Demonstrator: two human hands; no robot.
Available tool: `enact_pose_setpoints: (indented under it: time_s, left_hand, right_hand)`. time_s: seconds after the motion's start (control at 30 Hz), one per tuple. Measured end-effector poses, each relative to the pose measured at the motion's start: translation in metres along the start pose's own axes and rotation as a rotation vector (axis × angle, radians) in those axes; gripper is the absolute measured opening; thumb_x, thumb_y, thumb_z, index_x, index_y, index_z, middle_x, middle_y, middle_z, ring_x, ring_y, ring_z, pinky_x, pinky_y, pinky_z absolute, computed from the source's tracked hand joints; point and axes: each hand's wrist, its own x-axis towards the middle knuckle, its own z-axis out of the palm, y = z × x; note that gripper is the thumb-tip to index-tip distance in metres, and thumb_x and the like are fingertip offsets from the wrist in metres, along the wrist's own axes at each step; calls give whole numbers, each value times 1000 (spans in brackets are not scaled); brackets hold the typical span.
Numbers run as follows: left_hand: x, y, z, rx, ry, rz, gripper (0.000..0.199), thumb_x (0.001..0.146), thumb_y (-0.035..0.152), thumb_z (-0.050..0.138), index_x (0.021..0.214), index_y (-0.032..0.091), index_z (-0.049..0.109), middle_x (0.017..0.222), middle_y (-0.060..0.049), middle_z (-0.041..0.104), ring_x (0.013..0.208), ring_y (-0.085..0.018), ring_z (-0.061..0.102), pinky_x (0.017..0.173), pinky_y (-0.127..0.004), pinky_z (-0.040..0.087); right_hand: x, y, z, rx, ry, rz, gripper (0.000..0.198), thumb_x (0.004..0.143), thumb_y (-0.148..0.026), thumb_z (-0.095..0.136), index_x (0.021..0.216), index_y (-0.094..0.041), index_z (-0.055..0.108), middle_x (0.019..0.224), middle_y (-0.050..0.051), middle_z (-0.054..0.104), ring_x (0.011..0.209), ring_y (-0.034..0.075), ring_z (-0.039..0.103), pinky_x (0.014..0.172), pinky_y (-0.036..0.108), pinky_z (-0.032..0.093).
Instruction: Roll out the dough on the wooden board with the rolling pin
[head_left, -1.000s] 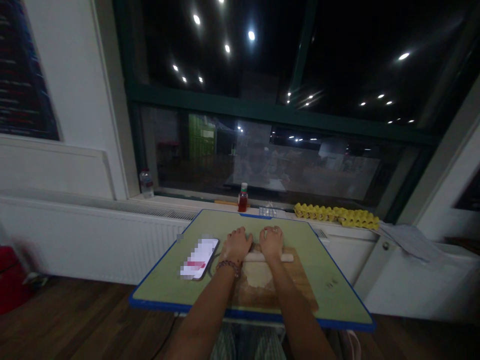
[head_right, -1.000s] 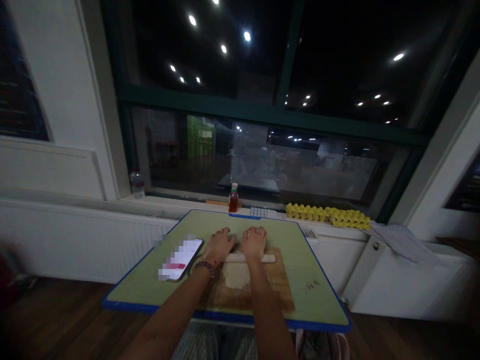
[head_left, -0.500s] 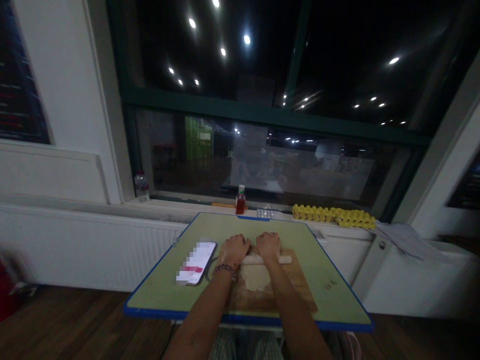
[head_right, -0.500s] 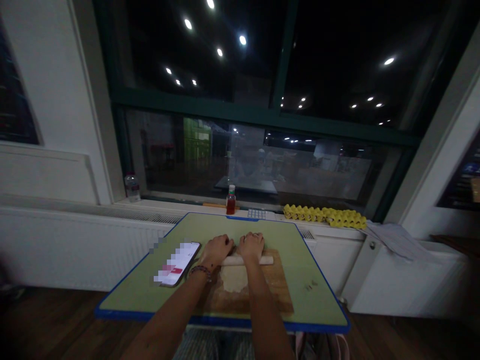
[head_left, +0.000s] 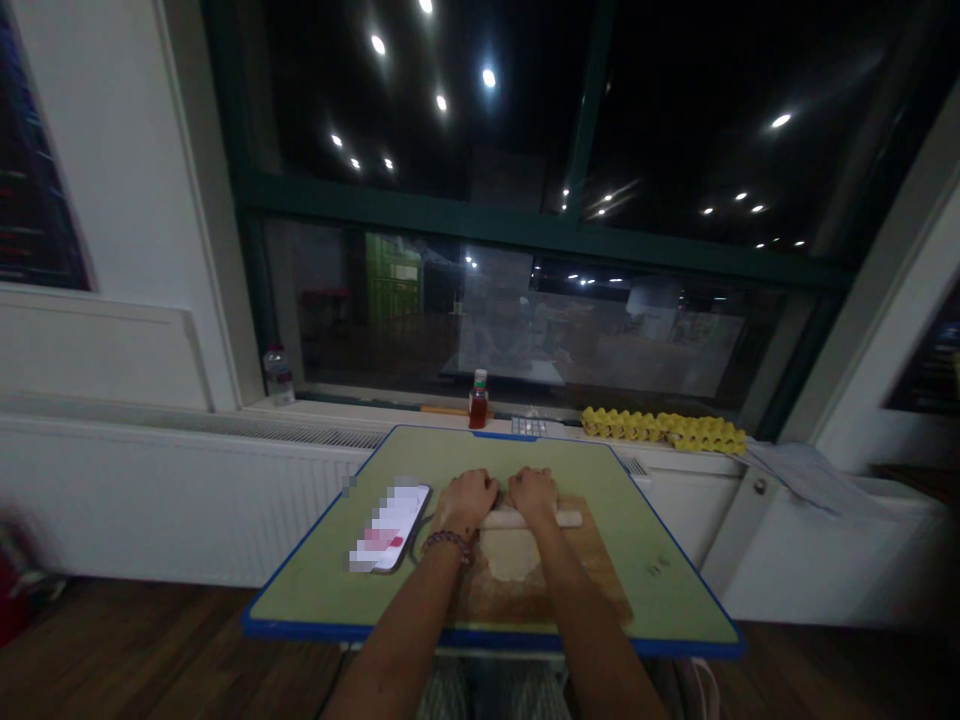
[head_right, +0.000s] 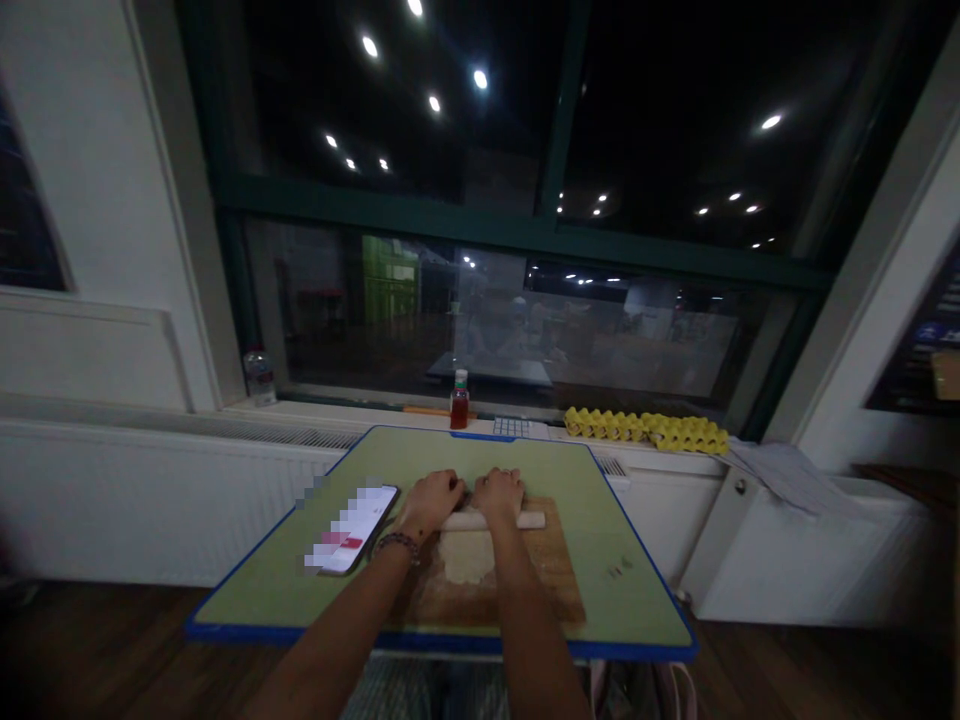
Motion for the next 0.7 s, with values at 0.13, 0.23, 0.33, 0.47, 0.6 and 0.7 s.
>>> enact_pose_setpoints:
  time_s: [0.13,0.23,0.33,0.47,0.6,0.7]
  left_hand:
    - [1,-1,3,-15,4,-5,36,90,35,39,96,19,71,104,-12,73,96,-23,68,82,-31,48]
    - [2,-2,3,-25,-6,-20,36,89,37,40,96,20,71,104,-12,73,97,-24,68,81,-30,49]
    - [2,-1,3,-29,-12,-14,35,88,37,41,95,19,71,103,-12,73,97,-24,68,81,-31,49]
    - [1,-1,3,-27,12,-7,36,89,36,40,95,18,71,102,-13,74,95,-25,68,81,-33,49]
    - [1,-3,3,-29,6,-2,36,88,36,40,95,19,70,101,-13,74,93,-26,69,78,-34,50]
    - [2,-3,4,-25,4,7,35,89,36,40,95,19,70,103,-13,73,95,-26,69,79,-33,49]
  right_hand:
    - [-1,0,-2,5,-5,9,40,91,-32,39,107,-12,70,110,17,70,115,30,53,87,36,41]
    - [-1,-1,-3,12,-16,8,39,91,-32,40,107,-13,70,110,16,70,115,29,53,87,36,41]
    - [-2,-2,-4,7,-32,8,40,91,-32,39,107,-13,71,109,15,71,113,29,55,86,35,41]
    - [-3,-2,-5,4,-29,7,40,92,-31,39,106,-14,72,109,15,71,112,28,56,85,34,41]
    - [-2,-2,-4,-1,-45,10,40,92,-31,39,105,-13,72,108,15,71,111,28,57,85,34,42]
    - [-1,-2,-3,-5,-41,10,40,92,-31,39,105,-13,72,107,15,71,110,28,58,84,34,43]
